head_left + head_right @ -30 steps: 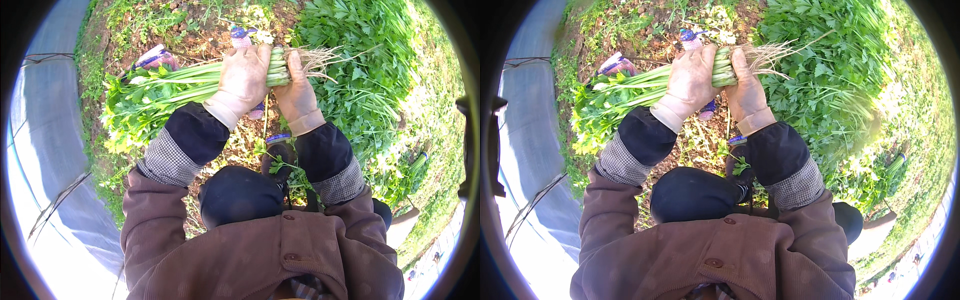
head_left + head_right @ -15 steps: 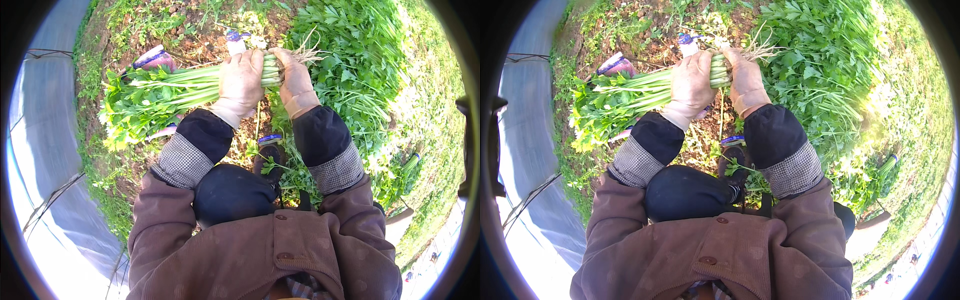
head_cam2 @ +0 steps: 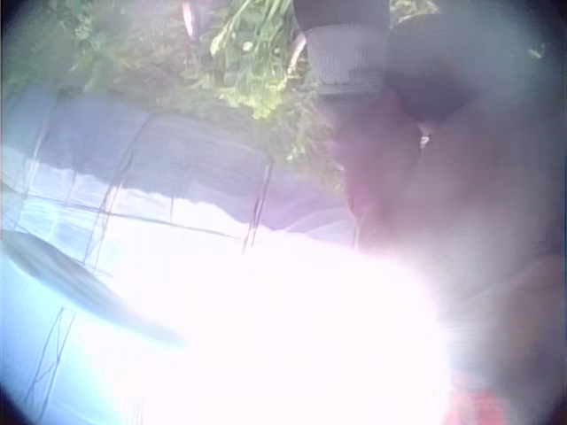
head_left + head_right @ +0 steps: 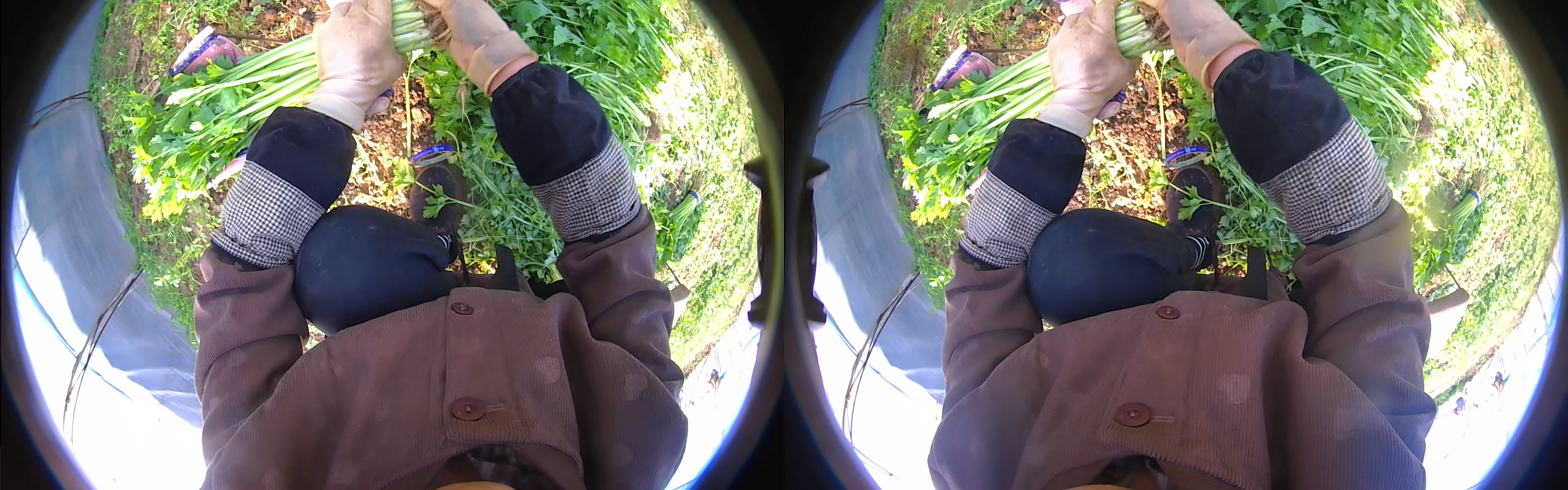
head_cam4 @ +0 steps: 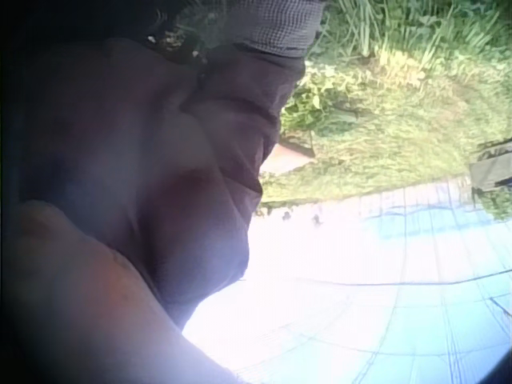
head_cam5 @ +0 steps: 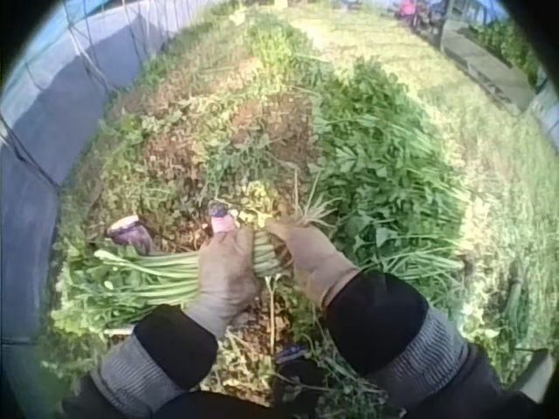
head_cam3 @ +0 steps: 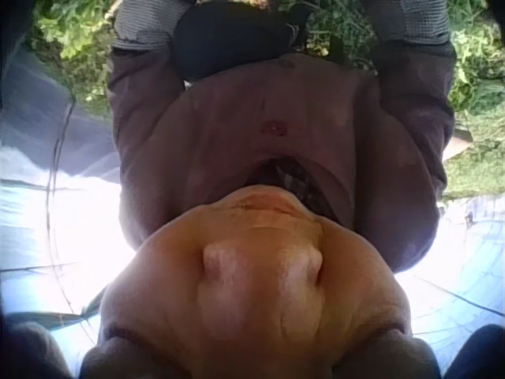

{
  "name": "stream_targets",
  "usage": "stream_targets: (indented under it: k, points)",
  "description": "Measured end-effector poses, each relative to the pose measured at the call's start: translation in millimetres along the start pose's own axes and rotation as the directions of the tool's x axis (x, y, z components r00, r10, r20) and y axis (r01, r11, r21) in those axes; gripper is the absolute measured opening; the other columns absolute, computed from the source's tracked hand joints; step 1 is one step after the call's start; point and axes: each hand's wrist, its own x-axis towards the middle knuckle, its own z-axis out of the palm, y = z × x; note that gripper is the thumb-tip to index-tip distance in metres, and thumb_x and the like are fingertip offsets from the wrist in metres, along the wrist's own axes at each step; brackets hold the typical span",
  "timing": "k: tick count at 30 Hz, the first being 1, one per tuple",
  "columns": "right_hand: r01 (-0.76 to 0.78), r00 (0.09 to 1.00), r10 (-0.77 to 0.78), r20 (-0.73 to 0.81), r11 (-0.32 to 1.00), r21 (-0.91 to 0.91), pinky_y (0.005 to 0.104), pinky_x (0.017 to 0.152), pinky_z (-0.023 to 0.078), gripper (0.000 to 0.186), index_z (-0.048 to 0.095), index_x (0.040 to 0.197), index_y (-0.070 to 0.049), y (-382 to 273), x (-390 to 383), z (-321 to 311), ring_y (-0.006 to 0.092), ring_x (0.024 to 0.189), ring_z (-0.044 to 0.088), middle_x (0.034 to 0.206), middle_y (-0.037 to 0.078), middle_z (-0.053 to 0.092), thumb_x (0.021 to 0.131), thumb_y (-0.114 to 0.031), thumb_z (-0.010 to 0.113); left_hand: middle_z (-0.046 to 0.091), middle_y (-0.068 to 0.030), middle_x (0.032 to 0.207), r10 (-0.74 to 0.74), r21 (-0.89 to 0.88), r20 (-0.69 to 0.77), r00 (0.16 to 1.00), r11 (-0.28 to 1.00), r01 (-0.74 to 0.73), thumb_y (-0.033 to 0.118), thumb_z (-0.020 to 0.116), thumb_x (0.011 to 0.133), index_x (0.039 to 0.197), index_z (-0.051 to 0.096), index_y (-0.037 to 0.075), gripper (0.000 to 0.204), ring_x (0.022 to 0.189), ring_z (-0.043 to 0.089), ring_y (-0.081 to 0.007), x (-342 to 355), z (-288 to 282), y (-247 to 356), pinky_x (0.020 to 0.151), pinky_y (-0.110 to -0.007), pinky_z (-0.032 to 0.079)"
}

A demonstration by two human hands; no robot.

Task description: The person gathers loose celery stalks from a pile on the ground, aligns them into a neat bunch, and secures the bundle with a rubber band. The person repeats this process to create multiple finished bundles.

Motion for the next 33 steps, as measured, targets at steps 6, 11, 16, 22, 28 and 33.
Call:
stream_targets:
  k: [6,11,16,22,28,33]
  points:
    - [0.478,0.722,-0.632,0.281,0.163,-0.863,0.0468,0.096,0.047,0.078,0.038,0.148,0.004,-45,-12,20,0.0455,0.111,0.061,0.116,0.030,0.066,0.100,-0.057,0.048,0.063,-0.0164,0.087,-0.007,-0.014,-0.024,1.000,1.000,0.007,0.011,0.070,0.066,0.103,0.055,0.005,0.040,0.083,0.063,-0.0364,0,2,3,0.071,-0.049,0.051]
    - [0.293,0.921,-0.246,0.303,-0.078,-0.953,0.0456,0.087,0.052,0.076,0.069,0.100,0.000,-27,-16,35,0.0384,0.096,0.069,0.096,0.023,0.072,0.102,-0.063,0.026,0.063,-0.0178,0.082,-0.049,0.065,-0.121,0.992,0.996,0.057,0.018,0.074,0.067,0.111,0.057,0.004,0.050,0.082,0.063,-0.0378,-3,4,8,0.070,-0.048,0.051]
    - [0.291,0.923,-0.251,0.292,-0.040,-0.956,0.0444,0.080,0.054,0.073,0.069,0.105,-0.001,-22,-18,27,0.0375,0.095,0.069,0.098,0.022,0.071,0.103,-0.060,0.027,0.064,-0.0177,0.085,0.038,-0.030,0.054,0.998,0.999,-0.036,0.021,0.073,0.070,0.108,0.059,0.004,0.044,0.084,0.063,-0.0378,-6,2,2,0.075,-0.046,0.051]
    - [0.403,0.887,-0.429,-0.173,0.900,-0.166,0.0359,0.089,0.056,0.046,0.054,0.136,-0.008,-24,-46,-45,0.0216,0.104,0.066,0.113,0.009,0.068,0.104,-0.041,0.053,0.065,-0.0184,0.090,0.041,-0.103,-0.026,0.999,0.994,-0.043,0.015,0.073,0.069,0.105,0.059,0.004,0.040,0.089,0.063,-0.0388,-4,0,-1,0.077,-0.047,0.050]
    - [0.224,0.957,0.107,0.270,0.320,-0.920,0.0379,0.106,0.046,0.060,0.056,0.138,-0.004,135,-97,-76,0.0291,0.125,0.058,0.132,0.017,0.063,0.091,-0.038,0.071,0.064,-0.0176,0.088,0.056,-0.097,-0.076,0.996,0.993,-0.063,0.016,0.074,0.070,0.103,0.056,0.005,0.039,0.088,0.062,-0.0389,-5,0,2,0.078,-0.048,0.049]
    - [0.327,0.910,0.282,0.305,-0.034,-0.944,0.0474,0.088,0.052,0.031,0.072,0.094,-0.005,171,-63,-73,0.0417,0.096,0.065,0.100,0.020,0.071,0.088,-0.033,0.062,0.063,-0.0182,0.092,0.085,-0.115,-0.119,0.989,0.988,-0.099,0.020,0.076,0.071,0.105,0.055,0.005,0.042,0.089,0.061,-0.0387,-7,4,-2,0.077,-0.048,0.049]
